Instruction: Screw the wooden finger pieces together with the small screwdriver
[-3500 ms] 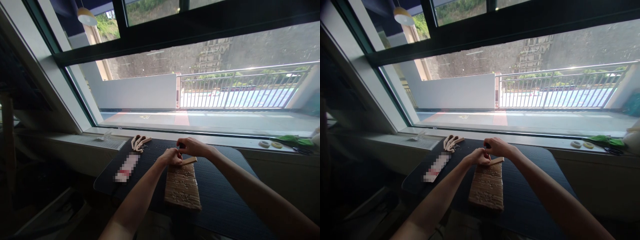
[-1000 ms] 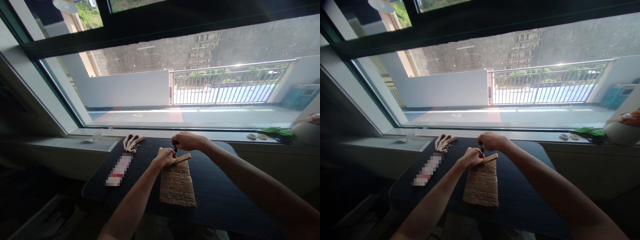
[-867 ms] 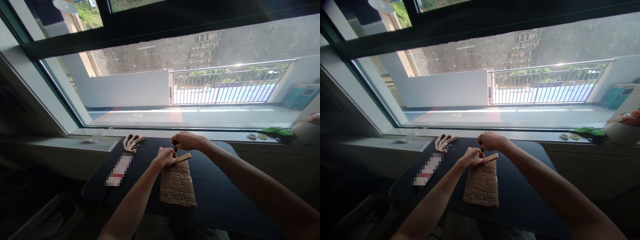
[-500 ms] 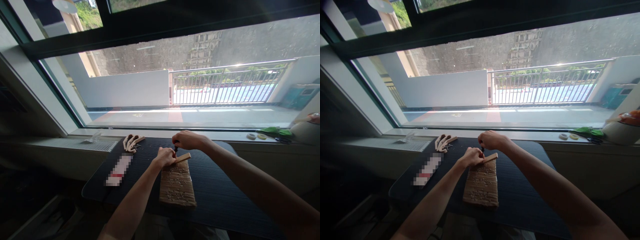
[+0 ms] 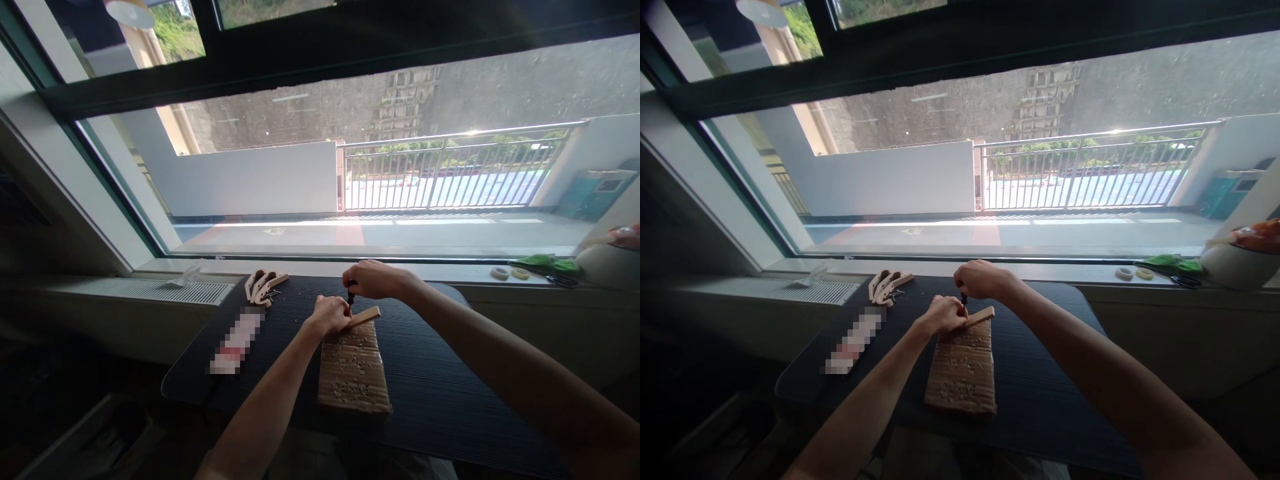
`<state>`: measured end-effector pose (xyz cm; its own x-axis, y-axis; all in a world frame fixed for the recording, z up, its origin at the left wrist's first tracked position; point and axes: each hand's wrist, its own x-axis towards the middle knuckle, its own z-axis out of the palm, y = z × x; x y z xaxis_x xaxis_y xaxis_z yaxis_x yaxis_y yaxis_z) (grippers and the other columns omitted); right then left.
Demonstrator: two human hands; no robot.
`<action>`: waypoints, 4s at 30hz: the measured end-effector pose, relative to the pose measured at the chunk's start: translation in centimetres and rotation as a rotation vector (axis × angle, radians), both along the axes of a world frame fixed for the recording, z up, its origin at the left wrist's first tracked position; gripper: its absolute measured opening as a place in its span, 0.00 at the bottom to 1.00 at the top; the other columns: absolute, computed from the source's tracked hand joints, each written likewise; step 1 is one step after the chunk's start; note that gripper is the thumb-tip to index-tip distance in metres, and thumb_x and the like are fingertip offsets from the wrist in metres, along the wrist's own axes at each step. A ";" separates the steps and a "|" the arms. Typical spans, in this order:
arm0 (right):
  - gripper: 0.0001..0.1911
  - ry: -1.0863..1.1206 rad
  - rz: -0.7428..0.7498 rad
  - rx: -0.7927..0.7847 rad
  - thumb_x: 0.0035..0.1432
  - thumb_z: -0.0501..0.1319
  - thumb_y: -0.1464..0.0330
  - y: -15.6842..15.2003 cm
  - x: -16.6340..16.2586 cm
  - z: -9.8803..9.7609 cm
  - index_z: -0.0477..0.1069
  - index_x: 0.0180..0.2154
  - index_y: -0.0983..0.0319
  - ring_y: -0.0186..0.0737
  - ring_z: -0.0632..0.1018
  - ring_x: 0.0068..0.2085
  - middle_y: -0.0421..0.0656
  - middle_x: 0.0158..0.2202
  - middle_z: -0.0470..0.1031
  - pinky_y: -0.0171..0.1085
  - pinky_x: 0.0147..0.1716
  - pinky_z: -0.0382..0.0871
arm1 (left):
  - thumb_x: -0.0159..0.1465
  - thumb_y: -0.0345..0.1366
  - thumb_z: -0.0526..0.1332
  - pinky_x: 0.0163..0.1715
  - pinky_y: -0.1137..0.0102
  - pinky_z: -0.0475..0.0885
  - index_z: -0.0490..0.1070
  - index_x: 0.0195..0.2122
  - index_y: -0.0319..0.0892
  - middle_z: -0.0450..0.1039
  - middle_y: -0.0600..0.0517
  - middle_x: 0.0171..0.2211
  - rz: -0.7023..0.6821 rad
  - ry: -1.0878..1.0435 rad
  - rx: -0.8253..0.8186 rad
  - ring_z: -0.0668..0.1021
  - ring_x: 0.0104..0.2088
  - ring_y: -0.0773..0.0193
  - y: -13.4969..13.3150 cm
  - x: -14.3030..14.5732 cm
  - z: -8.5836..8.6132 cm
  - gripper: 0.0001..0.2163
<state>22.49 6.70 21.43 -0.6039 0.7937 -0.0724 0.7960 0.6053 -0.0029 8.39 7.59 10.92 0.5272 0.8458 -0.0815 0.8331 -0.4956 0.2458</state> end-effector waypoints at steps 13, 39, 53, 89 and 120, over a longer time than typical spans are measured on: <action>0.14 -0.013 -0.026 0.003 0.54 0.57 0.67 0.1 -0.3 0.1 0.73 0.43 0.59 0.41 0.75 0.39 0.44 0.39 0.77 0.35 0.31 0.60 | 0.58 0.41 0.56 0.48 0.61 0.61 0.77 0.30 0.49 0.79 0.53 0.33 0.011 0.010 0.001 0.77 0.39 0.58 -0.1 0.0 0.0 0.10; 0.11 -0.005 0.003 0.005 0.55 0.56 0.70 -0.3 -0.4 0.0 0.75 0.39 0.62 0.39 0.74 0.36 0.45 0.38 0.77 0.35 0.33 0.62 | 0.57 0.40 0.55 0.46 0.61 0.62 0.77 0.30 0.49 0.79 0.53 0.32 0.002 -0.005 0.010 0.78 0.39 0.57 -0.2 0.0 0.1 0.10; 0.13 -0.034 -0.026 0.016 0.55 0.56 0.69 -0.4 -0.2 0.6 0.75 0.40 0.59 0.38 0.75 0.37 0.43 0.38 0.78 0.33 0.32 0.61 | 0.57 0.41 0.55 0.46 0.61 0.61 0.77 0.28 0.49 0.79 0.53 0.31 -0.012 -0.016 0.043 0.77 0.38 0.58 0.3 -0.1 -0.9 0.11; 0.13 0.016 0.021 0.015 0.55 0.55 0.70 -0.1 0.1 0.1 0.76 0.39 0.60 0.37 0.75 0.35 0.42 0.37 0.78 0.33 0.32 0.60 | 0.57 0.41 0.55 0.47 0.58 0.59 0.77 0.27 0.49 0.79 0.52 0.30 0.005 -0.044 0.067 0.78 0.38 0.56 0.0 0.0 -0.9 0.11; 0.20 0.025 -0.010 0.065 0.54 0.56 0.69 -0.6 -0.3 0.2 0.72 0.49 0.58 0.40 0.75 0.39 0.44 0.40 0.77 0.34 0.34 0.62 | 0.59 0.41 0.54 0.49 0.59 0.58 0.77 0.28 0.48 0.79 0.52 0.32 0.003 -0.021 0.058 0.77 0.40 0.56 0.1 0.1 -1.1 0.12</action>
<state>22.19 6.11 21.66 -0.5972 0.8021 -0.0054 0.8020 0.5972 0.0164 8.45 7.72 9.82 0.5256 0.8505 -0.0210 0.8296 -0.5069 0.2339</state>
